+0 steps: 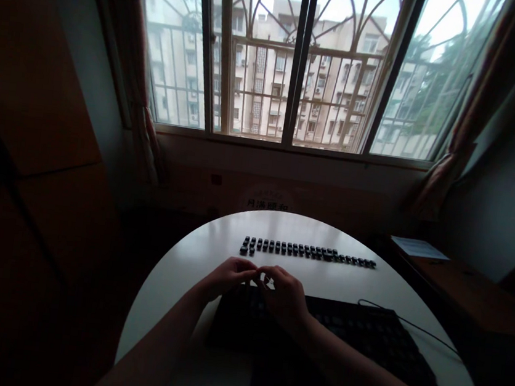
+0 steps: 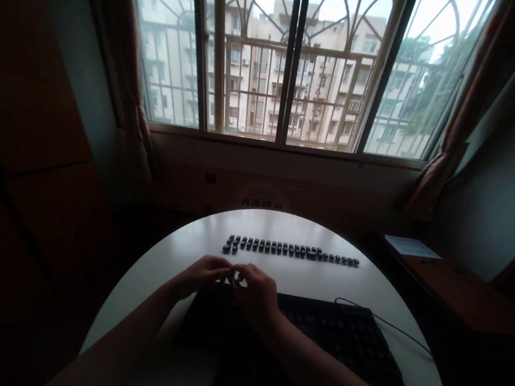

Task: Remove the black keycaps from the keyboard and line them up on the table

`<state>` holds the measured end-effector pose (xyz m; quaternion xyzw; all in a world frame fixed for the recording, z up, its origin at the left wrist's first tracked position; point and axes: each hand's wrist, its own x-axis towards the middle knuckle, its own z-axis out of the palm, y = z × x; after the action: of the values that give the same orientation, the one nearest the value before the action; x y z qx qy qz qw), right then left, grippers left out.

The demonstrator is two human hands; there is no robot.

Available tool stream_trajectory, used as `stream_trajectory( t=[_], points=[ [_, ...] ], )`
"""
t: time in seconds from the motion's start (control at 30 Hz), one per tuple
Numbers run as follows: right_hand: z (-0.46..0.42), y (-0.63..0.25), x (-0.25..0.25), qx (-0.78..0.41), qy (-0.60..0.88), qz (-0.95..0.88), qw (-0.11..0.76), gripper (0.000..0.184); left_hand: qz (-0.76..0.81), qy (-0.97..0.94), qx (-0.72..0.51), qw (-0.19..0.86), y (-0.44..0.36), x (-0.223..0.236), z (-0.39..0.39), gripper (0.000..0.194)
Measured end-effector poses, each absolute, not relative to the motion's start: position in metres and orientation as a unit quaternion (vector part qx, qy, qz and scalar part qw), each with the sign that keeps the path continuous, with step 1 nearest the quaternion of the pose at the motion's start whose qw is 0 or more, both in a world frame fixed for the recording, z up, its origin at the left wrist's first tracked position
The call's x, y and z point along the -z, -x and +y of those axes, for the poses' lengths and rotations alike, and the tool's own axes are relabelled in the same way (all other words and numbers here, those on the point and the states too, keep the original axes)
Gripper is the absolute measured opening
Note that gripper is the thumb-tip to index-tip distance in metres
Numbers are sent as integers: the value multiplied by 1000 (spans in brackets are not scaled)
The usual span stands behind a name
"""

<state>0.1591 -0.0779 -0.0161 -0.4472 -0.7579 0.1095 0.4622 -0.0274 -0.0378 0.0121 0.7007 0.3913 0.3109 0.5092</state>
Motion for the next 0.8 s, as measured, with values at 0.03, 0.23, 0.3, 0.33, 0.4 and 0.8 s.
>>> stream_trajectory(
  t=[0.03,0.23,0.3,0.33,0.4,0.8],
  points=[
    [-77,-159,15,-110,449,-756,464,18,383,-702,-315,511,27,-12,-38,44],
    [-73,-160,11,-110,449,-758,460,14,385,-720,-322,479,27,-12,-36,41],
    [-65,-162,11,-110,464,-761,441,15,410,-729,-348,424,32,-10,-31,40],
    [-58,-163,11,-113,480,-761,422,16,434,-726,-373,382,35,-9,-27,40],
    [-40,-167,12,-121,522,-755,378,18,496,-697,-435,283,43,-7,-20,38],
    [50,-160,25,-144,598,-748,249,27,606,-654,-441,105,60,-19,-24,33]
  ],
)
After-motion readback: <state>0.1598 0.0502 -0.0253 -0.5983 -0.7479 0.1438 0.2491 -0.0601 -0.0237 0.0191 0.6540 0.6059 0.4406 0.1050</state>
